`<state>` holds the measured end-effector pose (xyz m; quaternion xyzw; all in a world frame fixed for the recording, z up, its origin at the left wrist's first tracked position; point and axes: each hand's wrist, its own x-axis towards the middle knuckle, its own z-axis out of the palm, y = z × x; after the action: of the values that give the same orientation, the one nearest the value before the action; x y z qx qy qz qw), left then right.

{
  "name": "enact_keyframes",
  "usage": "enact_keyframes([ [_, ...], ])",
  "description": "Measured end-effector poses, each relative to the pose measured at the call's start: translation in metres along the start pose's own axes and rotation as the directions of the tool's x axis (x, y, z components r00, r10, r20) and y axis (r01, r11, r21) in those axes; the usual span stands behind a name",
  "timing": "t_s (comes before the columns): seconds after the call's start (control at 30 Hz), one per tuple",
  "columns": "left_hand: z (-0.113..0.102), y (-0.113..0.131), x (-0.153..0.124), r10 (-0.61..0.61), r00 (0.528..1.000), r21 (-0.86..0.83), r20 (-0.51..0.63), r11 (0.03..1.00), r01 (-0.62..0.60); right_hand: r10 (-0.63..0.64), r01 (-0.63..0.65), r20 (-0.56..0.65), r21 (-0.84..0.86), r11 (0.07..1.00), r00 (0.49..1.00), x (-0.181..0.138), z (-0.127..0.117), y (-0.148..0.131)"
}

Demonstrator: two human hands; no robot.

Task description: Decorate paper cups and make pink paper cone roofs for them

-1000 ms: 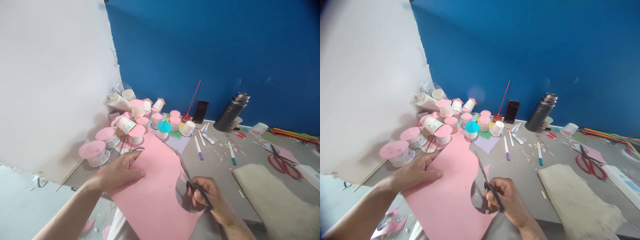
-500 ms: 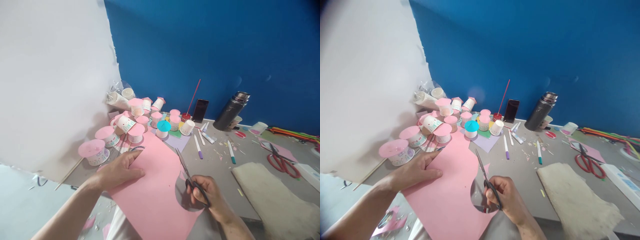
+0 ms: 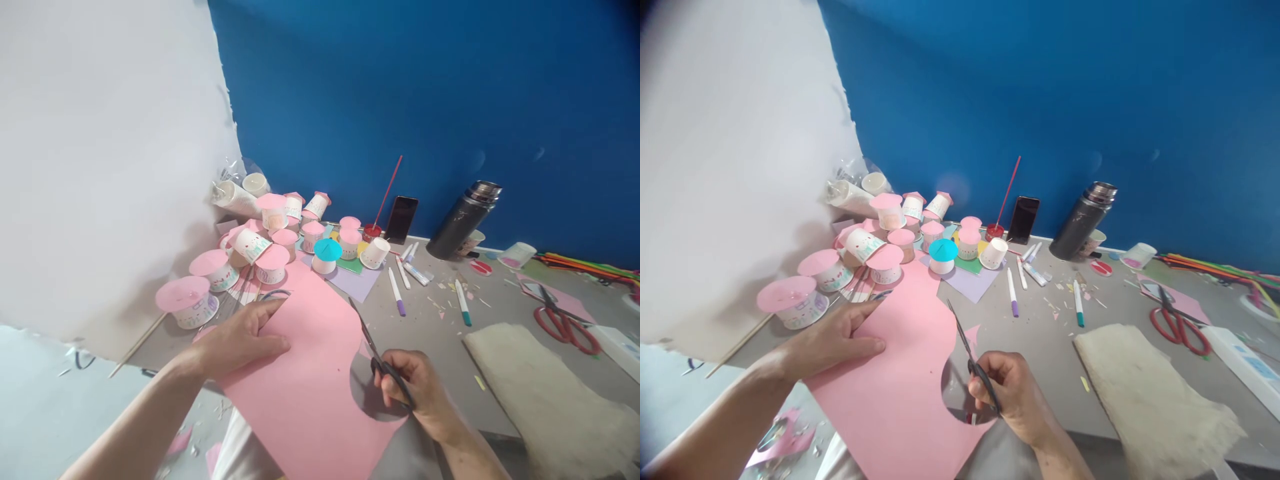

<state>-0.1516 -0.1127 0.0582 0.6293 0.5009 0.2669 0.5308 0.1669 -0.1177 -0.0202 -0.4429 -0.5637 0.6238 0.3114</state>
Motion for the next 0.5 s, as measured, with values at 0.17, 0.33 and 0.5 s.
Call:
enact_keyframes([
  [0.17,-0.003,-0.009,0.002,-0.016,0.998,0.022,-0.057,1.0,0.017,-0.069,0.071,0.035,-0.034,0.997,0.997,0.001,-0.004,0.004],
  [0.33,-0.002,-0.009,0.002,0.002,0.998,0.027,-0.057,1.0,-0.001,-0.075,0.078,0.085,-0.025,0.997,0.994,-0.001,-0.005,0.003],
  [0.5,-0.003,-0.012,0.002,-0.011,0.998,0.014,-0.07,1.0,0.012,-0.052,0.054,0.08,-0.02,0.998,0.995,0.0,-0.003,0.001],
])
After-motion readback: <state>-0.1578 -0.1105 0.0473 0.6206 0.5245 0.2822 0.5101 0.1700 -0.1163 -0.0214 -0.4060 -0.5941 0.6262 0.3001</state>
